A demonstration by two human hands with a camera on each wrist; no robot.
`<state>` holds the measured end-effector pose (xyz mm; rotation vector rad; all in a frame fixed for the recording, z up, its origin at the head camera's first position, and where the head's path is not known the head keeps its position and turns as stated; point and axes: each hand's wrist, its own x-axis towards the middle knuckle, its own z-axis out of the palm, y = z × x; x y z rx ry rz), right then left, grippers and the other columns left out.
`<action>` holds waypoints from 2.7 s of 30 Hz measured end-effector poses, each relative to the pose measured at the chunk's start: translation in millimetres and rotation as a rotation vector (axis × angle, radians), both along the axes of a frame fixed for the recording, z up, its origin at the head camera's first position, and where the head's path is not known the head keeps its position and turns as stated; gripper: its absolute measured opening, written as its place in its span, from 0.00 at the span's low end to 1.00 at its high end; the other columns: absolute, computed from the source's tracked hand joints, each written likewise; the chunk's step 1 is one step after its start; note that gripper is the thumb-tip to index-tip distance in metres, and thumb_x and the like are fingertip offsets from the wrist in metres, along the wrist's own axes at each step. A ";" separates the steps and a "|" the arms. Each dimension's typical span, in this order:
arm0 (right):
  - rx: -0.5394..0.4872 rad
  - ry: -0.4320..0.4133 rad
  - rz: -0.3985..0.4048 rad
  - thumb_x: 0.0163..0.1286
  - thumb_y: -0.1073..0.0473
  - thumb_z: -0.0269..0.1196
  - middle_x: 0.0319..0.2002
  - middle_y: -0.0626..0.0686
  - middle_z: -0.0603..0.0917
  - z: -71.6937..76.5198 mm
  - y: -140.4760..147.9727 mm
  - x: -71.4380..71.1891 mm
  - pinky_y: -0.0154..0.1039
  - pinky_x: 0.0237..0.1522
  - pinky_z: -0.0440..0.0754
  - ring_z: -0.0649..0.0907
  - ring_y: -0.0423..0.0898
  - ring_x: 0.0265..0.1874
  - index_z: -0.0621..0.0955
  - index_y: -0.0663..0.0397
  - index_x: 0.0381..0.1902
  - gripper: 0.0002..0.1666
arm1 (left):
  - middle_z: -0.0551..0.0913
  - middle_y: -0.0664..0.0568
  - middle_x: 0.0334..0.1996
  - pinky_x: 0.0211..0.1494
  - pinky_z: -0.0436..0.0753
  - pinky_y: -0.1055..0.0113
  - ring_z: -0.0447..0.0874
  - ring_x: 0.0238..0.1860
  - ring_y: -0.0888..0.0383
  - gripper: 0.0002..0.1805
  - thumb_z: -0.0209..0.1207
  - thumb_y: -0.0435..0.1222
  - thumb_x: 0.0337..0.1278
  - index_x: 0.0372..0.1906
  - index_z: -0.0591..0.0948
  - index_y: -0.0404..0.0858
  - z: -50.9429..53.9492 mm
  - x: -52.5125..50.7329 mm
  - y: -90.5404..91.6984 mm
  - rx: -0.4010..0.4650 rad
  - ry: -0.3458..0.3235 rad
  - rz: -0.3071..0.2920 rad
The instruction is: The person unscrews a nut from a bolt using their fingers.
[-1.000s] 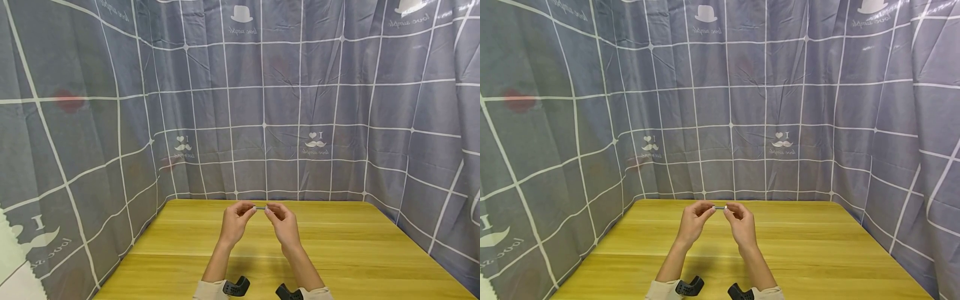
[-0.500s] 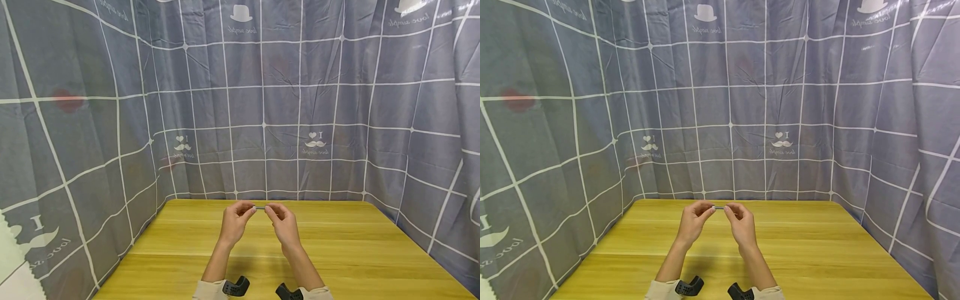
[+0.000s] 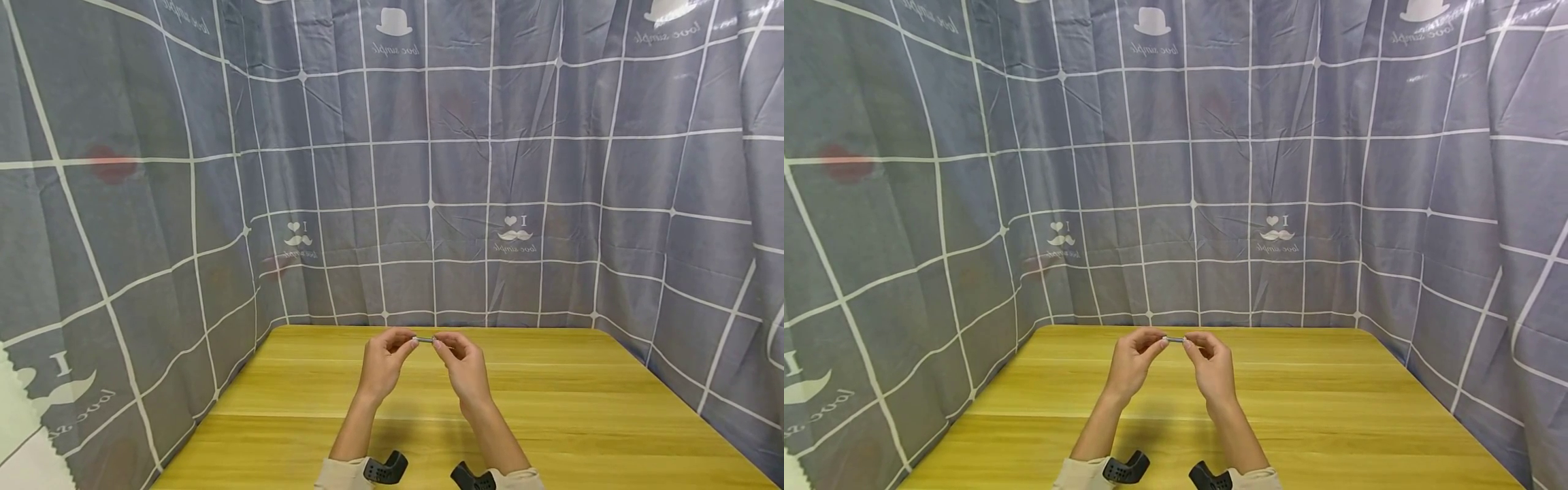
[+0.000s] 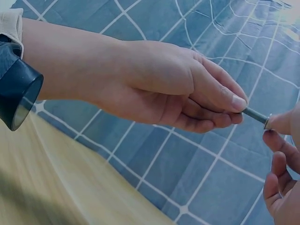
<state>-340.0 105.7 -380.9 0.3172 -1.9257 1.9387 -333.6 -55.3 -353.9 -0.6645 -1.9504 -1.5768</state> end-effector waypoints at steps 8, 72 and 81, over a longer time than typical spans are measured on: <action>0.000 -0.013 -0.004 0.76 0.59 0.66 0.51 0.56 0.85 0.2 -0.4 -1.0 0.46 0.51 0.75 0.80 0.52 0.49 0.84 0.61 0.56 0.15 | 0.89 0.48 0.38 0.43 0.83 0.66 0.87 0.38 0.50 0.06 0.68 0.30 0.65 0.44 0.88 0.34 -20.2 -23.8 -4.8 0.034 0.003 -0.046; -0.008 -0.004 0.006 0.77 0.60 0.65 0.52 0.58 0.85 0.4 1.9 -1.2 0.49 0.53 0.76 0.81 0.52 0.50 0.83 0.63 0.58 0.17 | 0.88 0.36 0.37 0.43 0.83 0.64 0.87 0.38 0.42 0.05 0.65 0.21 0.64 0.42 0.86 0.24 4.8 5.6 -1.2 0.016 0.009 -0.027; -0.011 -0.002 0.010 0.76 0.61 0.65 0.53 0.57 0.85 0.4 2.1 -0.2 0.50 0.53 0.76 0.81 0.55 0.50 0.83 0.63 0.57 0.16 | 0.88 0.37 0.37 0.43 0.84 0.63 0.87 0.38 0.42 0.04 0.65 0.22 0.64 0.42 0.86 0.25 3.9 5.3 -1.0 0.014 0.008 -0.025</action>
